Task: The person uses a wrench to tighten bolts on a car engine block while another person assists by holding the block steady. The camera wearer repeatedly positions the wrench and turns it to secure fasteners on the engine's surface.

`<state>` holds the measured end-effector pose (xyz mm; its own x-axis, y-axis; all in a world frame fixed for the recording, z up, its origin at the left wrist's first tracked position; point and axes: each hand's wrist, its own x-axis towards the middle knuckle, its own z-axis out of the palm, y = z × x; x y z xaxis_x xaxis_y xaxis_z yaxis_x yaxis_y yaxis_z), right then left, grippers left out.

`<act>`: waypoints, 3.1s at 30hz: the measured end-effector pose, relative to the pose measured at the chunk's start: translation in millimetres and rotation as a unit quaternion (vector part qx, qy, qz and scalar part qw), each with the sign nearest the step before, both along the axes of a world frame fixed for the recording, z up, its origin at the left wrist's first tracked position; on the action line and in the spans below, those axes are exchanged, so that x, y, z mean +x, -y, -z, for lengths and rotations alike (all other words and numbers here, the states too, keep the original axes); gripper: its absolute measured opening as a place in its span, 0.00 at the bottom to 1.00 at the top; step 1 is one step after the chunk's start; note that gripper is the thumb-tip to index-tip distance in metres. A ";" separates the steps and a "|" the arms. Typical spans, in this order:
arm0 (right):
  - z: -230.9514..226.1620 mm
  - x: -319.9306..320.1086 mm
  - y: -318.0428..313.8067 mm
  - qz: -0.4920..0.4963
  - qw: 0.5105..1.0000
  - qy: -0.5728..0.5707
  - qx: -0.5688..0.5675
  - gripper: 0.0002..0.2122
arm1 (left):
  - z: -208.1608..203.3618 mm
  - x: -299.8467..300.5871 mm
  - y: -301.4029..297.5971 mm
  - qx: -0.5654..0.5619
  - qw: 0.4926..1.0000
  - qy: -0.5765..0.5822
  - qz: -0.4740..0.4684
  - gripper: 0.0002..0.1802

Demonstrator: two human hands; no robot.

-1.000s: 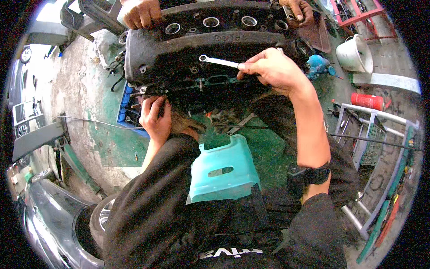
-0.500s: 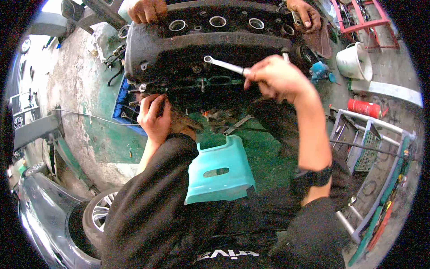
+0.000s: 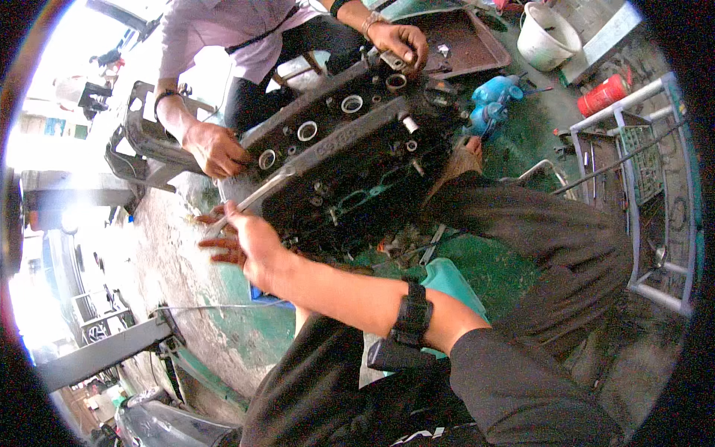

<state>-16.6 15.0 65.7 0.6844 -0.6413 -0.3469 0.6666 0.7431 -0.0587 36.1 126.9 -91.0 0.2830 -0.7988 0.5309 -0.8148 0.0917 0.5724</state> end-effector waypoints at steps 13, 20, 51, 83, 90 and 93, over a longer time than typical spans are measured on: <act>52.6 -187.5 8.9 -0.172 0.498 -0.604 -0.599 0.11 | -11.0 -9.7 9.5 0.024 0.996 0.037 -0.071 0.09; 36.3 -221.7 55.7 -0.172 0.684 -0.553 -0.444 0.09 | -12.3 -8.1 9.9 0.022 0.996 0.047 -0.073 0.10; 42.5 -18.0 -27.0 -0.006 0.991 -0.129 0.020 0.15 | -8.0 1.6 0.5 0.036 0.997 0.063 -0.037 0.17; 25.9 -217.1 104.9 -0.354 0.597 -0.567 -0.443 0.11 | -16.3 -4.3 8.6 0.005 0.998 0.018 -0.058 0.11; 24.4 -227.4 104.8 -0.346 0.663 -0.541 -0.385 0.11 | -13.8 -5.6 9.4 0.012 0.997 0.003 -0.072 0.10; 26.4 -226.5 106.6 -0.315 0.704 -0.511 -0.379 0.10 | -17.4 -6.4 9.2 0.014 0.998 0.010 -0.068 0.10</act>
